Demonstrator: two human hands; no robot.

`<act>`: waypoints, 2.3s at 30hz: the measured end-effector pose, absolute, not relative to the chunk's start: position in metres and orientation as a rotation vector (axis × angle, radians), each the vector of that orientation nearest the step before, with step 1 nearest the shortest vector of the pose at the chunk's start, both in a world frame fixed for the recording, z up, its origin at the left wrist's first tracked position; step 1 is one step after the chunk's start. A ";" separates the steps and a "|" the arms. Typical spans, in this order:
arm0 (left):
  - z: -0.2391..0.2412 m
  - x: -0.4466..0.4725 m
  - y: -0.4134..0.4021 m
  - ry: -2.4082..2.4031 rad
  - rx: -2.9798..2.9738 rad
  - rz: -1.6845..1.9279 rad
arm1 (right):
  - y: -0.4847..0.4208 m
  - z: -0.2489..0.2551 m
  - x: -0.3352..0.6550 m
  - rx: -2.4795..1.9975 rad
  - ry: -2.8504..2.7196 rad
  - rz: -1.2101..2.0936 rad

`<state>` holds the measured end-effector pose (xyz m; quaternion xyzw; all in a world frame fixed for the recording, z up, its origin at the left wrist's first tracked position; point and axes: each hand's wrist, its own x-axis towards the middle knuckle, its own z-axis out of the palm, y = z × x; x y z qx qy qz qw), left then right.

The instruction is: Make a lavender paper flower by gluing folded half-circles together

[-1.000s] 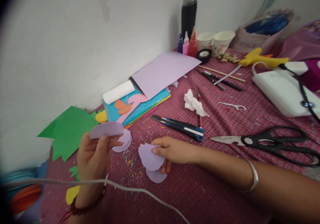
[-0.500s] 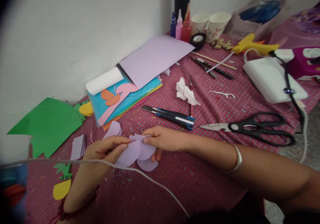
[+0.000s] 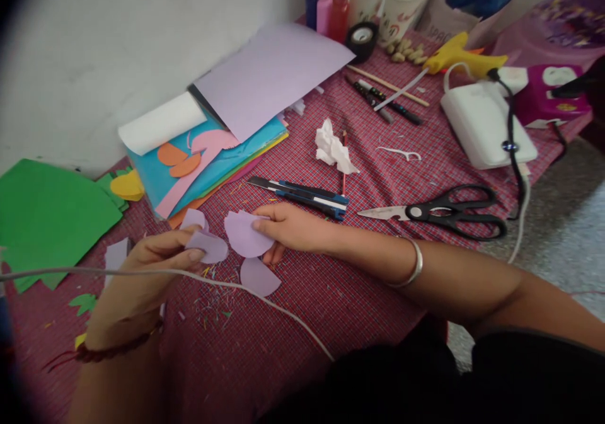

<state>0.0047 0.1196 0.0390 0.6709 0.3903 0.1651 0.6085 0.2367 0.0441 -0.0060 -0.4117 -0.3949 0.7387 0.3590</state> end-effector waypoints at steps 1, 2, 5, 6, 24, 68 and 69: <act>0.039 0.006 0.119 0.891 1.606 0.384 | 0.044 -0.006 0.237 -1.072 -1.023 1.891; 0.040 0.007 0.118 0.893 1.646 0.386 | 0.044 -0.006 0.237 -1.086 -1.033 1.877; 0.044 0.010 0.113 0.936 1.688 0.377 | 0.043 -0.005 0.237 -1.122 -1.088 1.840; 0.045 0.011 0.112 0.943 1.691 0.379 | 0.043 -0.005 0.237 -1.130 -1.110 1.826; 0.035 0.023 0.106 0.881 2.077 0.428 | 0.043 -0.007 0.234 -1.189 -1.250 1.696; -0.008 0.024 0.118 1.054 1.695 0.611 | 0.056 -0.002 0.255 -1.260 -1.049 0.941; -0.011 0.025 0.119 1.040 1.711 0.582 | 0.057 -0.001 0.257 -1.257 -1.016 0.942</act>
